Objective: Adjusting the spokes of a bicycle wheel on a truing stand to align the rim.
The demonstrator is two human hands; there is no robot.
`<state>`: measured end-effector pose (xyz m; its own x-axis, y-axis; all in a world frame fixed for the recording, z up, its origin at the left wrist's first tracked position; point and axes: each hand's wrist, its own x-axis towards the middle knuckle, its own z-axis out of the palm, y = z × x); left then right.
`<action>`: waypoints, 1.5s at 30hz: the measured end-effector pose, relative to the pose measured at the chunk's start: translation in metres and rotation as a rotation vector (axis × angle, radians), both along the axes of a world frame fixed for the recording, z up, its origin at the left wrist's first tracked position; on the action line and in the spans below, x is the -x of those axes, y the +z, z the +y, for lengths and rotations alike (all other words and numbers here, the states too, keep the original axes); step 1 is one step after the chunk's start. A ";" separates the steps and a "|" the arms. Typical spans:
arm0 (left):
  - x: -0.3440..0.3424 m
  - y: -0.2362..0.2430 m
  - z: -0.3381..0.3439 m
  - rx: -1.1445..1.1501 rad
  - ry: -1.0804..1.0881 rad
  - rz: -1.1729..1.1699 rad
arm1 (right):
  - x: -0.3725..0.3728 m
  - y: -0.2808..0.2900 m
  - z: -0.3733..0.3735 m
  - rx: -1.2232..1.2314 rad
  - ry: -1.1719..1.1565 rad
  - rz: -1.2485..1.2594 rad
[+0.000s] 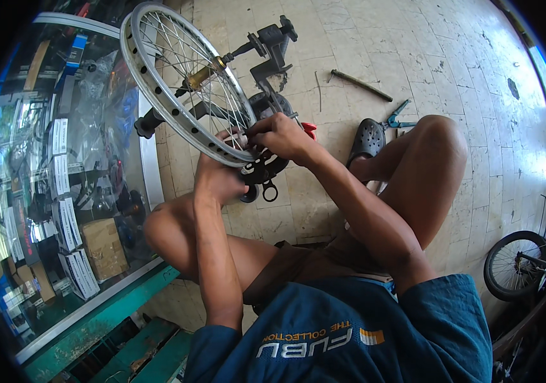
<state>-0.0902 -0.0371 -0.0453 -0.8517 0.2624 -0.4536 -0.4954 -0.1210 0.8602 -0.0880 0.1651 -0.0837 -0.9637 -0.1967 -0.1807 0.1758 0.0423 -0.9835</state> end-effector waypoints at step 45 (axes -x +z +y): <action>0.002 -0.014 0.005 0.299 -0.085 0.181 | 0.010 0.010 0.019 -0.102 0.149 -0.109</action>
